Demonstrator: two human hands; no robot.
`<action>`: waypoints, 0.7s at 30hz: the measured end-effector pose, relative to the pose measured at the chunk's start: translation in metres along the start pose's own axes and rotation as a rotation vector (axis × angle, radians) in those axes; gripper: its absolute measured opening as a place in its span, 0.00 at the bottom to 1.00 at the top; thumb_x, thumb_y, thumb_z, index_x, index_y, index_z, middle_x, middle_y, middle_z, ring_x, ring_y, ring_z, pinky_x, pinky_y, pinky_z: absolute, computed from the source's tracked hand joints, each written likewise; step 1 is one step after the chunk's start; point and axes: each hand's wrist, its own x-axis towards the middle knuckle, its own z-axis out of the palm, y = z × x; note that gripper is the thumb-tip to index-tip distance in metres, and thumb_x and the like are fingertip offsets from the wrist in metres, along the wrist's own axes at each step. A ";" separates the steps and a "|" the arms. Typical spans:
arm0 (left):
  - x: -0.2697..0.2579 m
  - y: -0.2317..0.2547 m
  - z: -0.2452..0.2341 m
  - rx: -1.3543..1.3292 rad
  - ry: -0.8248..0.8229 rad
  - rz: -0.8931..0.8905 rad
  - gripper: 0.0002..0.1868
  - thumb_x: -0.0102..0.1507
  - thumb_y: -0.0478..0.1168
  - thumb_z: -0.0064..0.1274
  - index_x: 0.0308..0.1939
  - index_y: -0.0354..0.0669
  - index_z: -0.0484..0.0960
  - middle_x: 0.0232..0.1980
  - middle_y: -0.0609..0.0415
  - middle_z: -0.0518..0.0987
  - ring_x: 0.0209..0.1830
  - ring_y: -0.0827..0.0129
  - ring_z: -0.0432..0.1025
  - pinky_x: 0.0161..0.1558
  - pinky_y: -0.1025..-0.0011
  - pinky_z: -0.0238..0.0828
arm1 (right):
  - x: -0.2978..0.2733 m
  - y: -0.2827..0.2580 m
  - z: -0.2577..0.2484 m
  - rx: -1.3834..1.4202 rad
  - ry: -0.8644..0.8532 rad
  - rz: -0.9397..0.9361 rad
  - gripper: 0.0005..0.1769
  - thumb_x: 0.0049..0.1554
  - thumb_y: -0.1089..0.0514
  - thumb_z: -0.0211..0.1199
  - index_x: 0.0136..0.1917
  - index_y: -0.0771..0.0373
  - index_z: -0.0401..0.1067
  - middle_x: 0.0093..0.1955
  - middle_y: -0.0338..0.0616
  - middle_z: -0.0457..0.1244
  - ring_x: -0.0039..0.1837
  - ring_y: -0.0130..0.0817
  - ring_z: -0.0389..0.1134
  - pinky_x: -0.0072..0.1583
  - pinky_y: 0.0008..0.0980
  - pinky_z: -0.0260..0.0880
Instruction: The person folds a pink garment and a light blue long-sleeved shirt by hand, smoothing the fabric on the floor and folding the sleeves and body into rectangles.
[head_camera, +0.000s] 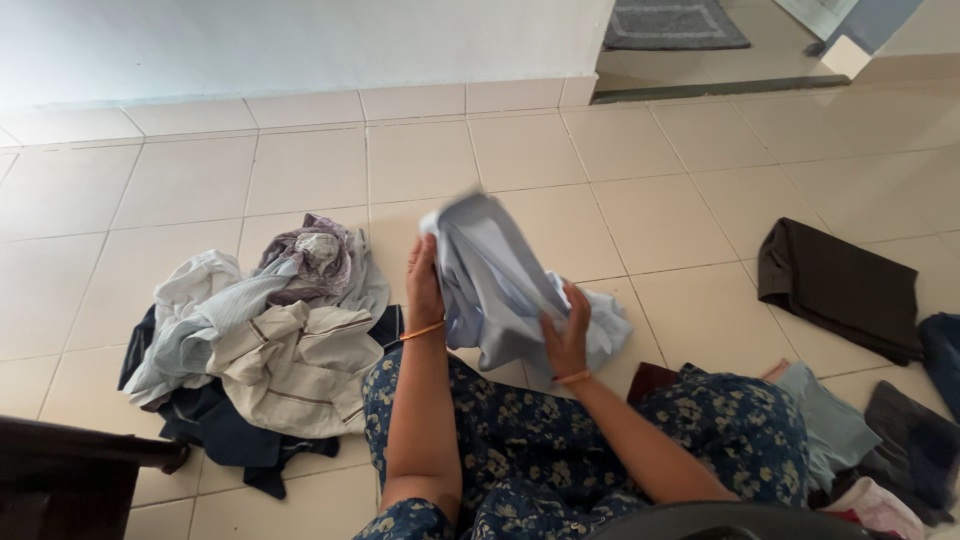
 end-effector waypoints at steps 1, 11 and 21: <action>0.000 0.008 0.003 0.003 0.002 0.004 0.16 0.74 0.40 0.48 0.61 0.36 0.80 0.54 0.52 0.84 0.50 0.69 0.78 0.51 0.72 0.77 | -0.019 -0.001 0.004 0.080 0.031 0.034 0.40 0.63 0.49 0.64 0.80 0.64 0.52 0.78 0.58 0.53 0.79 0.52 0.55 0.78 0.46 0.55; -0.002 0.032 0.012 -0.107 0.003 -0.041 0.21 0.72 0.34 0.46 0.69 0.36 0.71 0.57 0.51 0.81 0.53 0.68 0.78 0.53 0.70 0.78 | -0.031 0.067 0.025 -0.178 -0.138 0.218 0.63 0.39 0.42 0.76 0.79 0.64 0.50 0.76 0.61 0.51 0.76 0.61 0.51 0.73 0.56 0.50; 0.004 0.029 -0.012 0.037 -0.053 0.046 0.22 0.68 0.30 0.54 0.67 0.35 0.73 0.57 0.50 0.80 0.59 0.65 0.75 0.67 0.64 0.71 | 0.029 0.113 -0.006 -0.094 -0.110 0.337 0.15 0.66 0.56 0.56 0.59 0.67 0.75 0.57 0.59 0.68 0.58 0.57 0.70 0.60 0.46 0.70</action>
